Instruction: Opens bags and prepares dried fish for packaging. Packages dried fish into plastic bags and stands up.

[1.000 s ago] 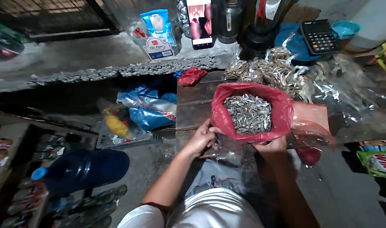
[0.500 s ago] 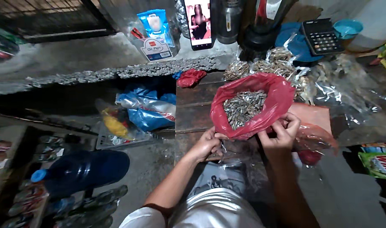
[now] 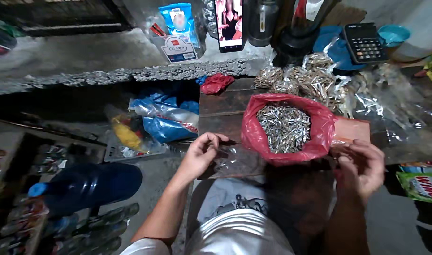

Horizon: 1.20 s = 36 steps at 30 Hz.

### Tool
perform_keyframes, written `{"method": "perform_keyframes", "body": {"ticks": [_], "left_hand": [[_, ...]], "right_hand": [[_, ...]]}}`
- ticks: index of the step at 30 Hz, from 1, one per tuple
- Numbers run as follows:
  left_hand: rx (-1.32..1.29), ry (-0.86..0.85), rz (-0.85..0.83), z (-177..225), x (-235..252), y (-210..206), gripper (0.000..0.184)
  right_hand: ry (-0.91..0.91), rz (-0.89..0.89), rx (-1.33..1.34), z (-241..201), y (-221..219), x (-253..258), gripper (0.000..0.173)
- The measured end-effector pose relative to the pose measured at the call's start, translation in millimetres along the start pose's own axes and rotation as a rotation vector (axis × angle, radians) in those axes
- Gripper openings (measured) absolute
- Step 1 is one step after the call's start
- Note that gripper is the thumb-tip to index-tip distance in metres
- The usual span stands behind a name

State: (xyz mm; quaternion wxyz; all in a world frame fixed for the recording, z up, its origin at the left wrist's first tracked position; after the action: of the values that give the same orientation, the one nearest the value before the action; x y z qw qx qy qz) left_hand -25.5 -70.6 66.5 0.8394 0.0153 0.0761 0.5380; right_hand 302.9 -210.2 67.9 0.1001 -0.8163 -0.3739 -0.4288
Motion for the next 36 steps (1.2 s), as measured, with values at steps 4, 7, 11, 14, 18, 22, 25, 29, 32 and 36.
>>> {"method": "perform_keyframes", "body": {"ticks": [4,7,11,14,18,22,25,29,32,36], "left_hand": [[0.154,-0.172,-0.072,23,-5,-10,0.013],[0.301,-0.254,-0.066,37,-8,-23,0.012],[0.378,-0.299,-0.067,51,-17,-28,0.015],[0.379,-0.355,-0.088,58,-25,-26,0.016],[0.529,-0.397,-0.138,60,-31,-24,0.023],[0.760,-0.402,-0.140,64,-37,-24,0.033],[0.828,-0.410,-0.139,71,-40,-22,0.039],[0.878,-0.393,-0.115,77,-40,-13,0.042],[0.911,-0.360,-0.047,82,-38,4,0.040],[0.917,-0.325,0.057,91,-35,37,0.048]], "right_hand": [[0.193,-0.266,0.208,-63,-42,33,0.018],[0.327,-0.656,0.331,-107,-94,29,0.026],[0.509,-0.882,-0.016,-120,-137,16,0.024],[0.525,-0.945,-0.207,-113,-145,13,0.014],[0.464,-1.050,-0.330,-112,-141,19,0.025],[0.440,-1.182,-0.385,-125,-135,29,0.039],[0.485,-1.182,-0.395,-131,-137,31,0.040],[0.570,-1.041,-0.322,-131,-136,32,0.034],[0.606,-0.985,-0.060,-136,-125,38,0.030],[0.623,-0.819,-0.024,-127,-106,46,0.030]]}}
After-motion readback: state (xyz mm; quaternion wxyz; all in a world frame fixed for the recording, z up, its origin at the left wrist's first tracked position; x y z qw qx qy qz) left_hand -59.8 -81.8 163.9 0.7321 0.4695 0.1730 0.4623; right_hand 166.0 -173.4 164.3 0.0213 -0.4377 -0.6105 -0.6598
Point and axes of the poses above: each hand's wrist, its own x-axis towards the middle knuckle, its own y-axis out of the back of the hand, z = x × y, the point moved 5 cm from there along x, towards the middle knuckle, and after that the axes turned 14 degrees about y, right-handed, at the moved point
